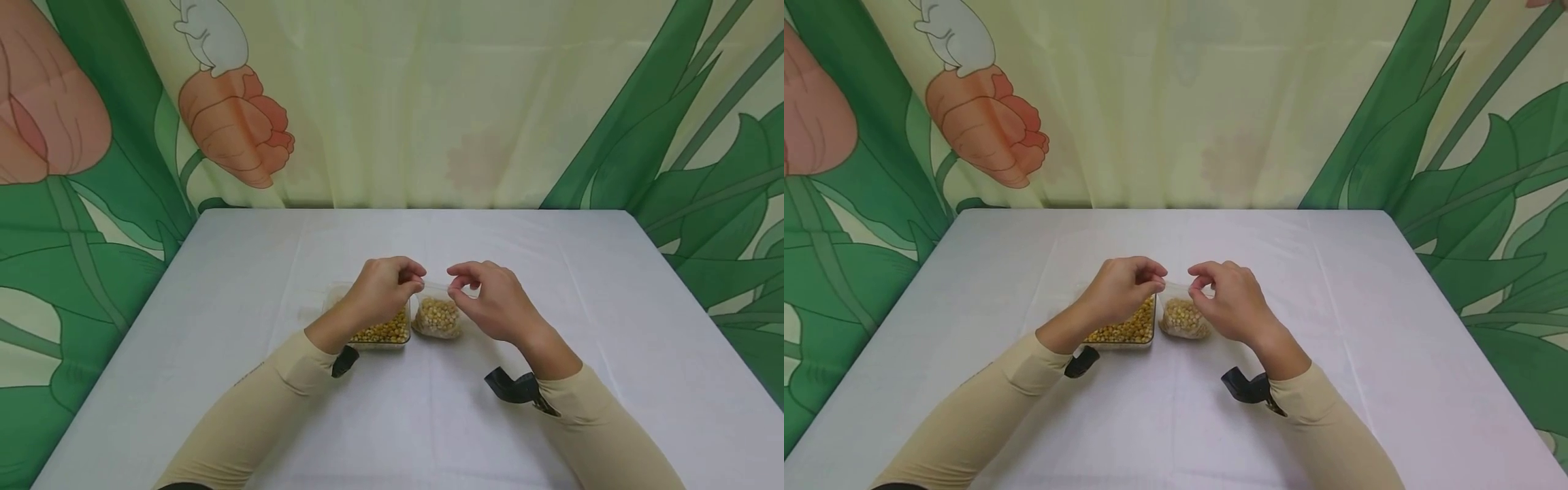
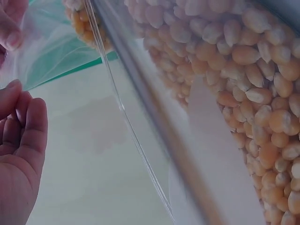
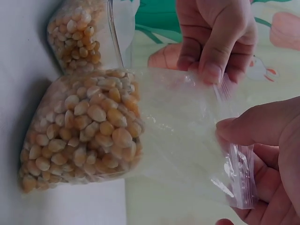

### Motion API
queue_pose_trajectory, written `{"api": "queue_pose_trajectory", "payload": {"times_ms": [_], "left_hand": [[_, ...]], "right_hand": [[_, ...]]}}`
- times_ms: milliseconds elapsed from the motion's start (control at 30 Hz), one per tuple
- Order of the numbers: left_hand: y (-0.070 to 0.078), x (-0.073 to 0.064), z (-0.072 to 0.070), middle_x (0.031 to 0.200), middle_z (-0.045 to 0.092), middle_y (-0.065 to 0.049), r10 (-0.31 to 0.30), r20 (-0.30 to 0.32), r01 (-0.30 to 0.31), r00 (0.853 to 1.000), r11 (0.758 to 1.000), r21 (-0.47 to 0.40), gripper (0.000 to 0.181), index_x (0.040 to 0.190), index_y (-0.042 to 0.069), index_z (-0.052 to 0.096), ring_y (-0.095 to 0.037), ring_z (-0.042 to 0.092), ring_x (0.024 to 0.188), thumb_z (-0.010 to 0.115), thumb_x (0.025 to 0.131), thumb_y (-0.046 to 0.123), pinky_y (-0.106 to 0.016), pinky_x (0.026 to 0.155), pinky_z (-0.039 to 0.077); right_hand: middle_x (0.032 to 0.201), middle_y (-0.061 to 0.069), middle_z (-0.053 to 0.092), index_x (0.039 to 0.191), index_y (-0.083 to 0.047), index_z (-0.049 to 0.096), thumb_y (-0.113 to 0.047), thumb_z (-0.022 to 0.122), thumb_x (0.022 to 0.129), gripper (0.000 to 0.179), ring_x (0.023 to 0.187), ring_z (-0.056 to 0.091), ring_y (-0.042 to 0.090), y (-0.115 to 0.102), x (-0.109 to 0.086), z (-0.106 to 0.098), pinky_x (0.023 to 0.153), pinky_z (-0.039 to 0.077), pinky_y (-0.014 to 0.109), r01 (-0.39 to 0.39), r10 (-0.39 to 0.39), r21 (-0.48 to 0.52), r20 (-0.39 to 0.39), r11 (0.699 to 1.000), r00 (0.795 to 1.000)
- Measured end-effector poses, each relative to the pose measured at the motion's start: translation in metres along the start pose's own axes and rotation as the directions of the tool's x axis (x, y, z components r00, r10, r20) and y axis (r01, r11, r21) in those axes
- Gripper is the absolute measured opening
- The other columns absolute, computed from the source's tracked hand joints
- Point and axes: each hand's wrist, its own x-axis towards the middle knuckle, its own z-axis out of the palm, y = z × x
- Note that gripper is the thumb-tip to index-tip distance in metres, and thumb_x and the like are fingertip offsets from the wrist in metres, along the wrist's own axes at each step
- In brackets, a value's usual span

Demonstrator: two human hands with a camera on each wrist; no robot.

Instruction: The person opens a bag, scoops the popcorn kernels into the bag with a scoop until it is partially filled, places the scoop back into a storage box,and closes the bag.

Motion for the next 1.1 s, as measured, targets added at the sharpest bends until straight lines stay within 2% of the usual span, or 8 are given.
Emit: {"api": "queue_pose_trajectory", "payload": {"times_ms": [267,533,867,1100], "left_hand": [[0.000,-0.003,-0.001,0.088,0.068,-0.002,0.006,-0.007,-0.006,1.000,1.000,0.004,0.012,0.106,0.001,0.071,-0.014,0.062,0.078,0.069,0.096,0.006,-0.024,0.070,0.054],[-0.001,-0.003,0.001,0.086,0.067,-0.002,0.040,-0.027,-0.040,0.999,0.999,0.001,0.011,0.105,0.000,0.071,-0.014,0.061,0.076,0.068,0.096,0.005,-0.023,0.068,0.053],[0.002,-0.004,0.003,0.085,0.068,-0.001,0.040,-0.030,-0.039,0.999,0.999,0.024,0.010,0.105,0.002,0.072,-0.012,0.061,0.074,0.068,0.096,0.005,-0.021,0.066,0.051],[0.003,-0.006,0.004,0.085,0.069,-0.002,0.069,-0.038,-0.068,0.997,0.997,0.031,0.010,0.104,0.001,0.072,-0.012,0.062,0.074,0.067,0.096,0.002,-0.022,0.065,0.052]], "right_hand": [[0.089,0.003,0.070,0.114,0.001,0.070,-0.004,0.067,0.090,0.025,0.087,0.058,0.026,0.003,-0.005,-0.001,0.074,0.047,0.040,-0.004,0.004,0.004,-0.023,1.000,1.000],[0.087,0.003,0.070,0.111,0.000,0.071,-0.003,0.065,0.089,0.023,0.086,0.059,0.026,0.006,-0.008,-0.002,0.077,0.047,0.042,0.004,-0.004,0.003,-0.046,1.000,0.999],[0.093,0.005,0.069,0.117,0.000,0.069,-0.007,0.066,0.095,0.023,0.091,0.059,0.027,0.010,-0.015,-0.008,0.080,0.046,0.044,-0.002,0.002,-0.008,-0.015,1.000,1.000],[0.097,0.005,0.067,0.121,0.001,0.067,-0.008,0.064,0.098,0.025,0.095,0.058,0.027,0.011,-0.018,-0.019,0.080,0.047,0.045,-0.016,0.017,-0.021,0.031,1.000,0.999]]}}
